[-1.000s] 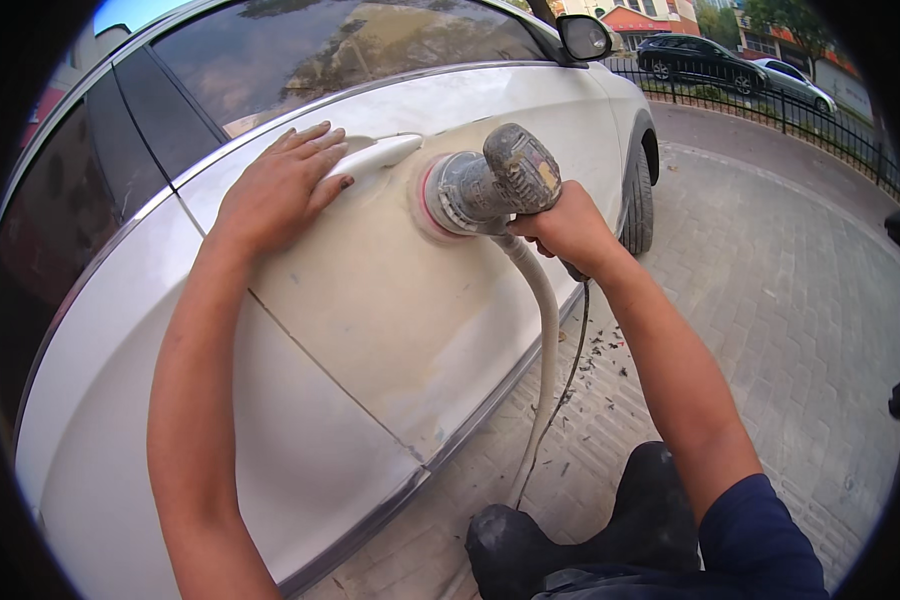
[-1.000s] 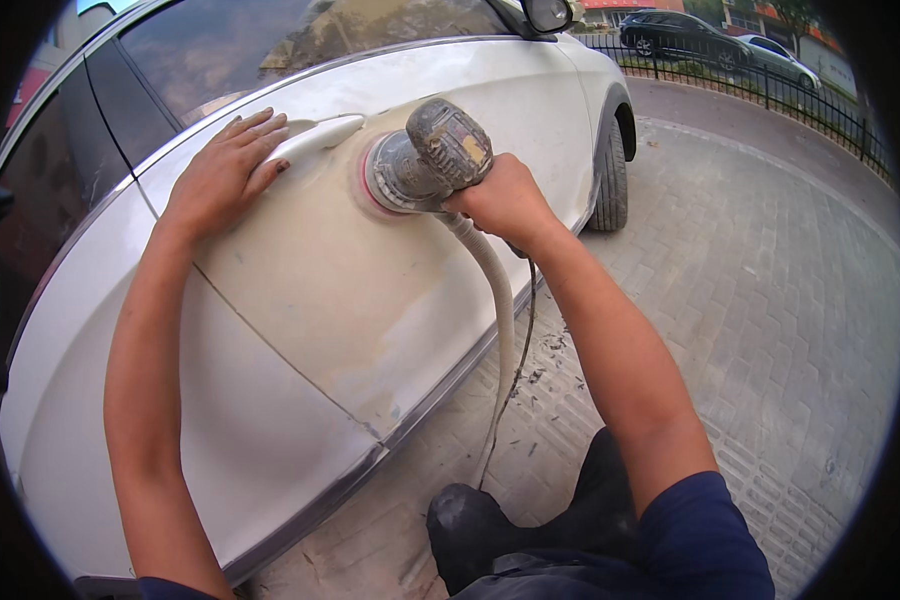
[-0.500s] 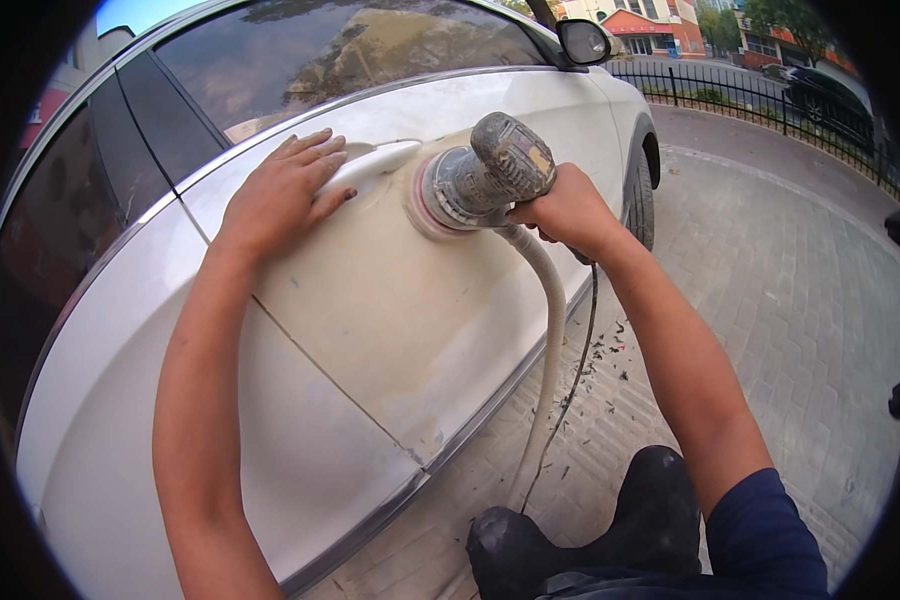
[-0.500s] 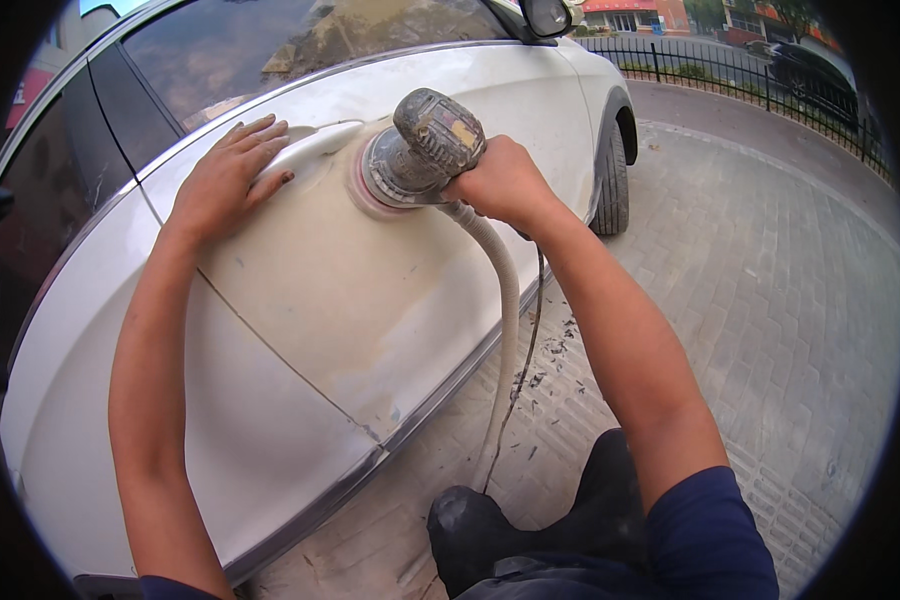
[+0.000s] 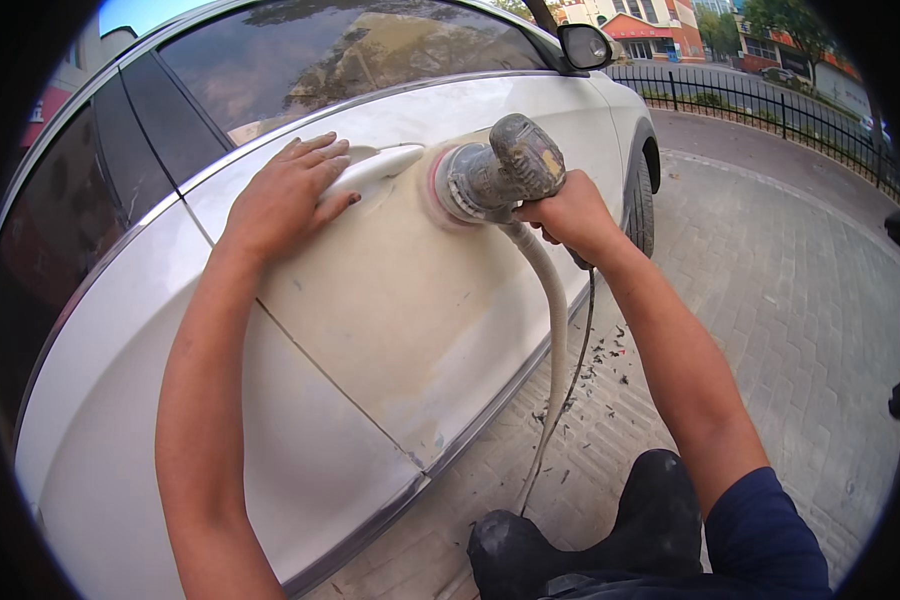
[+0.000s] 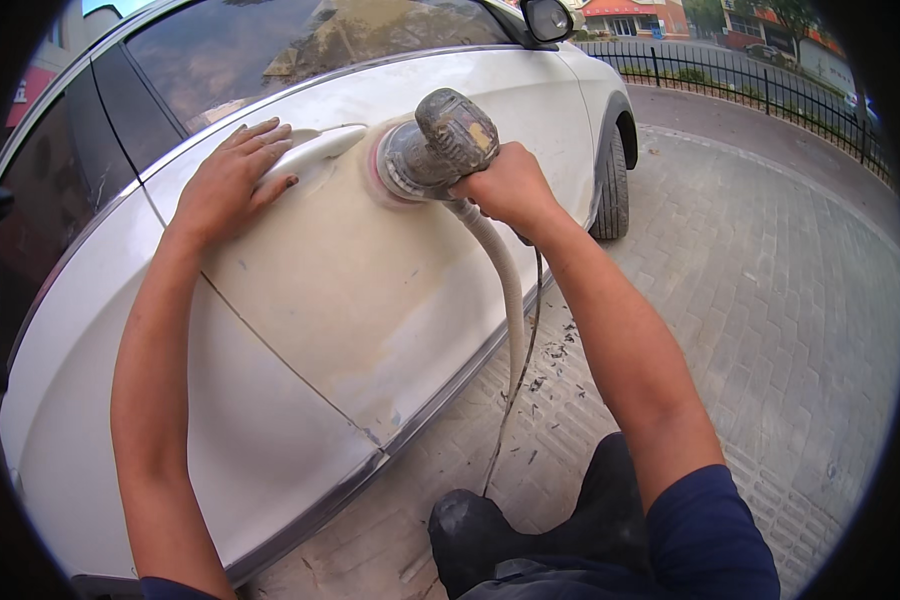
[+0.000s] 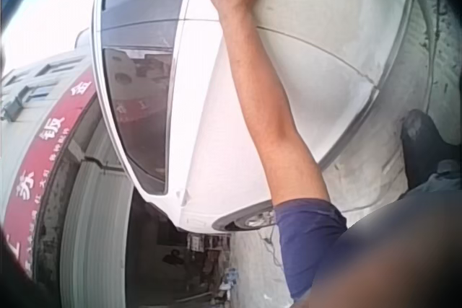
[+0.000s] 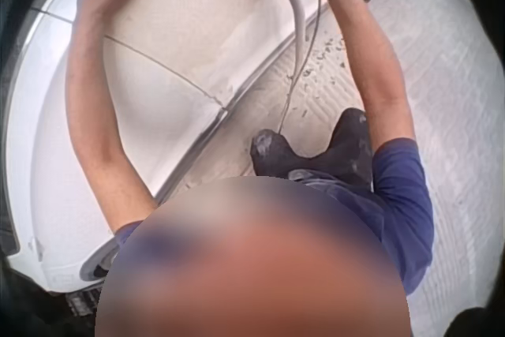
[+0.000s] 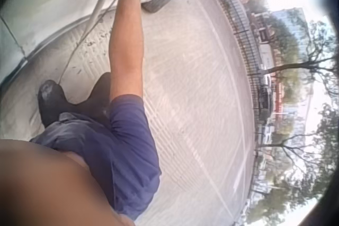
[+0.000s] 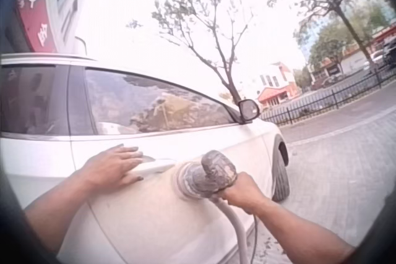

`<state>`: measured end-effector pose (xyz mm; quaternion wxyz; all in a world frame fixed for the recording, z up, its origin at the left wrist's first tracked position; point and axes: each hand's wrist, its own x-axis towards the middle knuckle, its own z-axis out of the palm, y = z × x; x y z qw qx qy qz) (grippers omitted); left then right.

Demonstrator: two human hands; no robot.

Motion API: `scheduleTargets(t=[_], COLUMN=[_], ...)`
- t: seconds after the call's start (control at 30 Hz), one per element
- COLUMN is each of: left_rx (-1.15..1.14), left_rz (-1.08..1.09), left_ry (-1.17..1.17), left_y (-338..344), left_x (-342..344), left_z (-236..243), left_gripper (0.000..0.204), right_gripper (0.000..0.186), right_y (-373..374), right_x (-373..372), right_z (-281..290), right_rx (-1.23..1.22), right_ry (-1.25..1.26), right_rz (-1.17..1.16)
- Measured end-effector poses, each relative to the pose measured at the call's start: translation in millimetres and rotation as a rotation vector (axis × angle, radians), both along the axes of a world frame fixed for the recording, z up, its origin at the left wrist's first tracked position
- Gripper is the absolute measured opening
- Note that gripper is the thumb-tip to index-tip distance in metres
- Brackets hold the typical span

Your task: The person attaches a sanding disc to an orbital sander and sands the side panel of a white car. The person moves the sander across the door surface in overlapping passes, generating dust and smoothing the panel.

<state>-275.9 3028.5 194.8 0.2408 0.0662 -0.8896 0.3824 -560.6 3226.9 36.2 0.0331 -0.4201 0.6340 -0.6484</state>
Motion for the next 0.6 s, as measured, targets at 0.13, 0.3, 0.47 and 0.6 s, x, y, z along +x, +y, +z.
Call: scheduleTargets(t=[0.13, 0.3, 0.47, 0.6], left_rx=[-0.011, -0.007, 0.015, -0.014], left_rz=[-0.010, -0.015, 0.012, -0.014], left_ry=[0.000, 0.007, -0.001, -0.004], left_y=[0.5, 3.3, 3.9, 1.3], left_x=[0.1, -0.3, -0.4, -0.5], left_z=[0.7, 0.9, 0.9, 0.2], left_gripper=[0.050, 0.050, 0.050, 0.049], right_gripper=[0.019, 0.019, 0.019, 0.019], right_y=[-3.4, -2.2, -2.7, -3.4], right_x=[-0.1, 3.3, 5.1, 5.2], right_z=[-4.4, -7.3, -7.2, -7.6], right_rx=[-0.012, -0.009, 0.024, -0.015], right_ry=[-0.058, -0.059, -0.024, -0.042], right_rz=[0.019, 0.039, 0.024, 0.027])
